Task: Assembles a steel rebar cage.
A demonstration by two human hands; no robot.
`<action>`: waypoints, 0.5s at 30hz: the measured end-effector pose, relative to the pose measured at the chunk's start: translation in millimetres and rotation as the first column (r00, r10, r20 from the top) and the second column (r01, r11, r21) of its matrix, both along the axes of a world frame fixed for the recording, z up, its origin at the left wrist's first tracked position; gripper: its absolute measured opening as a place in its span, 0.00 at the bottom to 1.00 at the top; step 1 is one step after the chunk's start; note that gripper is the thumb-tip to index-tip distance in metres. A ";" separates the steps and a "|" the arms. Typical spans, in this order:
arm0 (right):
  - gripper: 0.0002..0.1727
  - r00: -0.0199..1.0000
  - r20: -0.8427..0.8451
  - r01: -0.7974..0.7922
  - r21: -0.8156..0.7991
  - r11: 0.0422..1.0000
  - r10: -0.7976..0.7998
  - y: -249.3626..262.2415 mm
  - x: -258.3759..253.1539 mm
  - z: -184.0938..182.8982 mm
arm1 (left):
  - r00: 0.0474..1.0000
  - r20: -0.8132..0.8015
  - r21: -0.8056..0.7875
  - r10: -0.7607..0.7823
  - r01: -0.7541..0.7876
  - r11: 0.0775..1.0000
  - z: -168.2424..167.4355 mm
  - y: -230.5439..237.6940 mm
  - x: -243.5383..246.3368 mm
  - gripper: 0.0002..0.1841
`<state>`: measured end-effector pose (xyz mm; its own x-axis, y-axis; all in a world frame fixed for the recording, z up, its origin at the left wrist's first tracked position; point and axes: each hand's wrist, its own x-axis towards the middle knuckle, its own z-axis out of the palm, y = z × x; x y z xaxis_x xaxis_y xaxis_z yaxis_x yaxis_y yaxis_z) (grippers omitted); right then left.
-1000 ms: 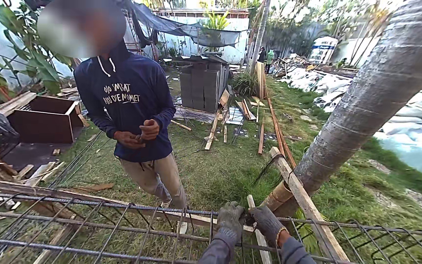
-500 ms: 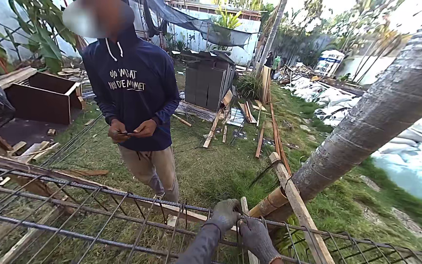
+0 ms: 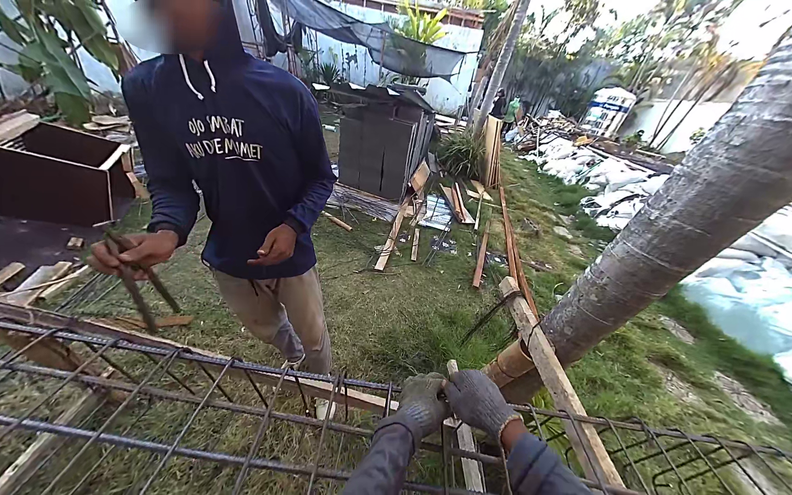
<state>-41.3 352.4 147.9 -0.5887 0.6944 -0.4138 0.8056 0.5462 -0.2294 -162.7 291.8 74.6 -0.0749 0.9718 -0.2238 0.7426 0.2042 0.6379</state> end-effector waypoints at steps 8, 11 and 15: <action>0.25 0.976 -0.108 0.169 -0.179 0.969 -0.190 50.2 -0.1 -17.5 | 0.996 -0.074 -0.068 -0.053 0.048 0.997 0.4 4.8 4.1 0.21; 0.24 0.923 -0.202 0.269 -0.267 0.925 -0.327 53.0 8.3 -33.3 | 0.990 -0.137 -0.007 0.031 -0.032 0.999 -10.6 2.9 11.5 0.22; 0.21 0.825 -0.306 0.373 -0.336 0.865 -0.475 57.3 18.1 -57.0 | 0.988 -0.082 0.060 0.128 -0.124 0.991 -7.0 -6.8 14.5 0.28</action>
<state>-23.2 409.7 90.9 -0.4026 0.8123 -0.4220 0.7712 0.0525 -0.6345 -148.2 285.0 67.5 -0.2140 0.9639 -0.1582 0.7654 0.2661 0.5860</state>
